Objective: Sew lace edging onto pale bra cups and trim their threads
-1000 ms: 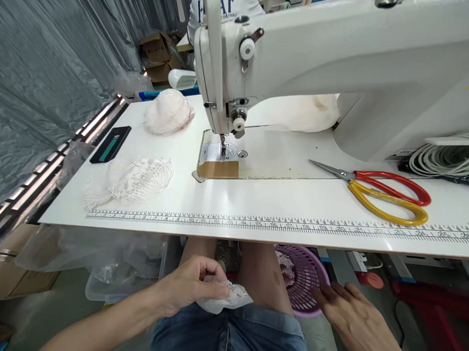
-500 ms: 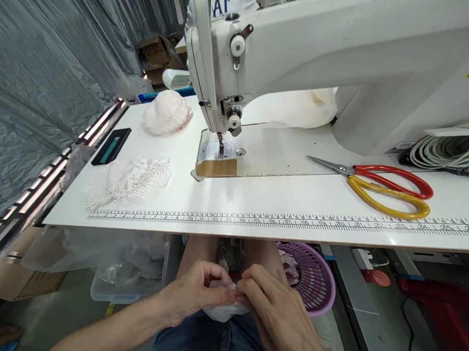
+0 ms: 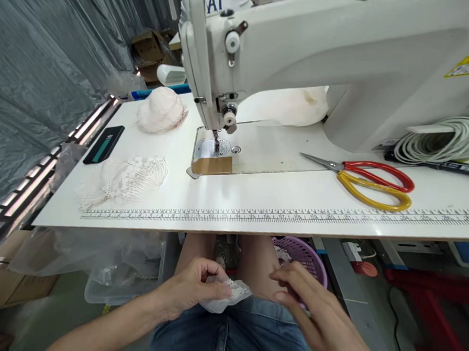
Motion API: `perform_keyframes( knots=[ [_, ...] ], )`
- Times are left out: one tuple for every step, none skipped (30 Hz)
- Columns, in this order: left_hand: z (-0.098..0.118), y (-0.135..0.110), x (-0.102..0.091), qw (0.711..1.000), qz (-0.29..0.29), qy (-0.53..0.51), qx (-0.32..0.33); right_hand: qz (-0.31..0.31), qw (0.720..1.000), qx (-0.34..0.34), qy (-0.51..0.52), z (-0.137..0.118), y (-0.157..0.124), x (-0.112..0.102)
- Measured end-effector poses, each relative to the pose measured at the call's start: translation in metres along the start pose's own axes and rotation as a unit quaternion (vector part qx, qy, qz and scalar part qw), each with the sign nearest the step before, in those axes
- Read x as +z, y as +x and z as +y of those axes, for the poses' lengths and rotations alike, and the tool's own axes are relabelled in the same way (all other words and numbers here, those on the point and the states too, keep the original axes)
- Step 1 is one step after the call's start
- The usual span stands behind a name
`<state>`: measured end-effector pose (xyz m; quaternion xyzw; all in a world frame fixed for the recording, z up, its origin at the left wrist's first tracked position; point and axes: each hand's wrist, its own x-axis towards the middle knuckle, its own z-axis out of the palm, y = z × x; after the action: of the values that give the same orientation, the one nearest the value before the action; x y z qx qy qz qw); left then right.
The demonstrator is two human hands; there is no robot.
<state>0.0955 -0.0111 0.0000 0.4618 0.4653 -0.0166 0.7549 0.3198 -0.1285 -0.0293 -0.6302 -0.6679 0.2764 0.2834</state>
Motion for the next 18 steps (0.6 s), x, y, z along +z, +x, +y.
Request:
perform_keyframes(
  knots=[
    [0.000,-0.001,0.001,1.000,0.002,-0.002,0.007,-0.019,0.999,0.005,0.038,-0.014,0.007,0.004],
    [0.000,-0.002,0.001,1.000,0.004,-0.002,0.015,-0.050,0.996,0.000,0.067,-0.026,0.015,0.007],
    [-0.001,-0.004,0.002,1.000,0.001,0.004,0.024,-0.078,0.993,-0.008,0.084,-0.035,0.022,0.010],
    [-0.001,-0.005,0.002,0.999,0.000,0.012,0.031,-0.097,0.991,-0.017,0.093,-0.042,0.028,0.011],
    [-0.001,-0.006,0.001,0.999,0.001,0.020,0.037,-0.113,0.989,-0.024,0.098,-0.045,0.032,0.013],
    [-0.002,-0.007,0.001,0.999,0.003,0.029,0.039,-0.121,0.987,-0.027,0.102,-0.046,0.035,0.013],
    [-0.003,-0.008,0.001,0.999,0.007,0.037,0.039,-0.122,0.986,-0.026,0.109,-0.046,0.036,0.013],
    [-0.003,-0.008,0.000,0.998,0.010,0.041,0.038,-0.122,0.985,-0.025,0.119,-0.045,0.036,0.013],
    [-0.004,-0.008,0.000,0.998,0.012,0.041,0.036,-0.120,0.983,-0.025,0.134,-0.044,0.035,0.012],
    [-0.004,-0.008,0.000,0.999,0.012,0.039,0.034,-0.114,0.982,-0.025,0.149,-0.044,0.035,0.012],
    [-0.004,-0.007,0.001,0.999,0.011,0.035,0.032,-0.109,0.980,-0.027,0.165,-0.046,0.034,0.012],
    [-0.003,-0.007,0.002,0.999,0.008,0.034,0.034,-0.107,0.976,-0.035,0.185,-0.049,0.034,0.012],
    [-0.001,-0.007,0.003,0.999,0.003,0.035,0.039,-0.111,0.971,-0.045,0.205,-0.053,0.034,0.012],
    [0.000,-0.008,0.004,0.998,-0.006,0.042,0.046,-0.116,0.967,-0.058,0.221,-0.056,0.035,0.012],
    [0.002,-0.009,0.005,0.997,-0.015,0.055,0.056,-0.121,0.965,-0.072,0.223,-0.058,0.035,0.013],
    [0.003,-0.010,0.005,0.995,-0.022,0.072,0.067,-0.122,0.968,-0.088,0.203,-0.058,0.034,0.013],
    [0.005,-0.011,0.005,0.992,-0.025,0.092,0.078,-0.114,0.975,-0.104,0.158,-0.053,0.032,0.012],
    [0.005,-0.012,0.005,0.990,-0.025,0.110,0.086,-0.098,0.984,-0.113,0.095,-0.045,0.028,0.011]
  ],
)
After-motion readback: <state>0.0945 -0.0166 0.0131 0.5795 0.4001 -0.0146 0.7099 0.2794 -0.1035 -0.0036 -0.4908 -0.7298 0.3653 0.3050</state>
